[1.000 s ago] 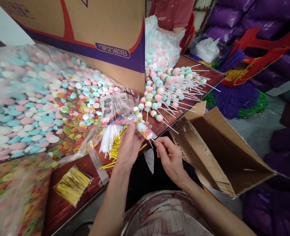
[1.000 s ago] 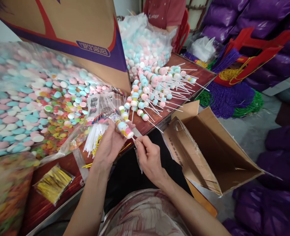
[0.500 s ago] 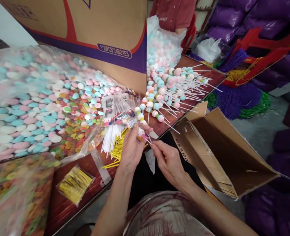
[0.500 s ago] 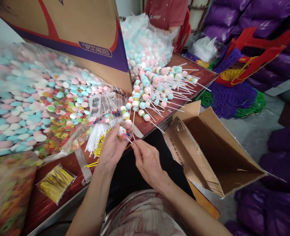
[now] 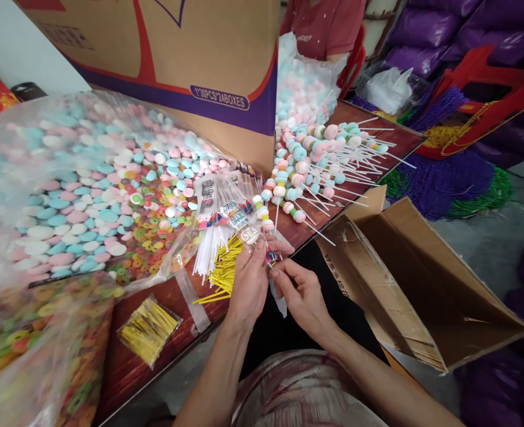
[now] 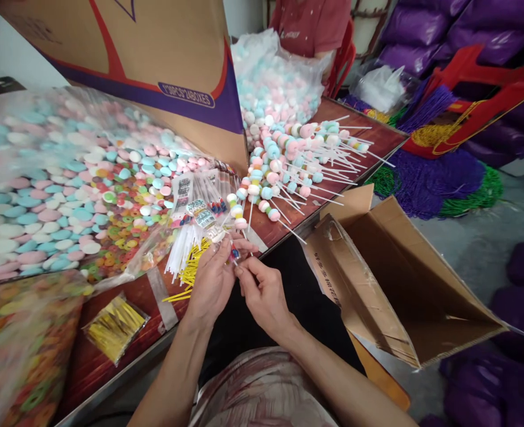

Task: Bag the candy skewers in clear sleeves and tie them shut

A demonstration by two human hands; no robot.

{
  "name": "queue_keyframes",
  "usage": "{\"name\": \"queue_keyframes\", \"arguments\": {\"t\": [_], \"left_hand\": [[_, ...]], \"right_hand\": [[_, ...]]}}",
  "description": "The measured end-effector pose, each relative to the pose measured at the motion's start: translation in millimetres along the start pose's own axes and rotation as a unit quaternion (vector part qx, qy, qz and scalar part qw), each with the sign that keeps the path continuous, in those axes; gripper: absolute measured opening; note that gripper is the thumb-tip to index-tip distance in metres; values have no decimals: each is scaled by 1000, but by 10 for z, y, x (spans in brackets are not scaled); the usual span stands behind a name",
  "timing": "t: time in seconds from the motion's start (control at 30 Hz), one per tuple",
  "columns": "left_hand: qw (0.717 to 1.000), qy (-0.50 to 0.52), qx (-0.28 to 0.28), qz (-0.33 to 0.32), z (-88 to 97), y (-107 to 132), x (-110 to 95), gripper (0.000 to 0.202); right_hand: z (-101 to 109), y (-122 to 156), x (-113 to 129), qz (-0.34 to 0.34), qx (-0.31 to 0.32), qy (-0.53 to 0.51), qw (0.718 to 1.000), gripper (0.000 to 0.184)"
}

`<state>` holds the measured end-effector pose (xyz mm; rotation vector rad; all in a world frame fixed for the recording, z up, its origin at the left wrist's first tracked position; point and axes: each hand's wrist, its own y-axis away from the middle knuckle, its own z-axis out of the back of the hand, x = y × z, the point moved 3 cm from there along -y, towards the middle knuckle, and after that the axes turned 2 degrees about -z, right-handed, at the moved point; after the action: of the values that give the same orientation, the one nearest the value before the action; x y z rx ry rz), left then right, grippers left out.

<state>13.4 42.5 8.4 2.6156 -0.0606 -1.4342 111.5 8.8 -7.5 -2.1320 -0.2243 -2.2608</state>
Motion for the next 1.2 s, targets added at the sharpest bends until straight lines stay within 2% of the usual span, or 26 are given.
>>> {"name": "queue_keyframes", "arguments": {"t": [0.1, 0.2, 0.27, 0.33, 0.37, 0.4, 0.43, 0.5, 0.53, 0.57, 0.63, 0.67, 0.7, 0.77, 0.83, 0.93, 1.03, 1.13, 1.2], "left_hand": [[1000, -15, -23, 1, 55, 117, -60, 22], [998, -19, -53, 8, 201, 321, -135, 23], [998, 2, -64, 26, 362, 489, -206, 24], [997, 18, -48, 59, 536, 647, -282, 28], [997, 19, -43, 61, 619, 710, -327, 29], [997, 20, -47, 50, 693, 756, -375, 29], [998, 21, -48, 41, 746, 783, -416, 30], [997, 30, -67, 5, 799, 778, -483, 30], [996, 33, -82, -12, 801, 749, -505, 29], [994, 34, -103, -28, 796, 710, -519, 26], [988, 22, -146, -48, 768, 616, -524, 21], [986, 15, -160, -54, 749, 571, -518, 19], [985, 11, -165, -52, 726, 529, -506, 18], [989, 19, -145, -32, 668, 465, -472, 18], [993, 46, -112, -3, 610, 427, -444, 19], [993, 76, -93, 20, 561, 394, -426, 17], [993, 65, -94, 28, 551, 352, -391, 23], [993, 52, -99, 21, 547, 305, -324, 36], [994, 51, -99, 15, 535, 277, -279, 35]], "right_hand": [[-68, -5, 79, -10, 36, -34, 999, 27], [-245, 17, 169, -54, 69, -135, 987, 26], [-421, 73, 202, -110, 102, -243, 958, 27], [-591, 157, 213, -163, 150, -326, 919, 30], [-652, 197, 215, -175, 176, -336, 908, 32], [-689, 226, 219, -169, 206, -320, 909, 34], [-703, 238, 224, -144, 236, -274, 921, 34], [-665, 190, 238, -48, 267, -95, 958, 30], [-624, 127, 244, 9, 256, 24, 966, 27], [-573, 38, 251, 62, 216, 148, 963, 25], [-470, -190, 263, 116, 86, 359, 922, 22], [-431, -309, 268, 120, 18, 436, 892, 18], [-413, -420, 266, 118, -24, 492, 862, 15], [-422, -600, 244, 110, -50, 556, 822, 14], [-446, -702, 211, 102, -44, 578, 808, 14], [-443, -729, 184, 96, -51, 564, 818, 17], [-393, -712, 193, 101, -77, 511, 850, 18], [-318, -711, 212, 123, -104, 401, 902, 20], [-269, -697, 217, 139, -92, 278, 946, 18]]}}
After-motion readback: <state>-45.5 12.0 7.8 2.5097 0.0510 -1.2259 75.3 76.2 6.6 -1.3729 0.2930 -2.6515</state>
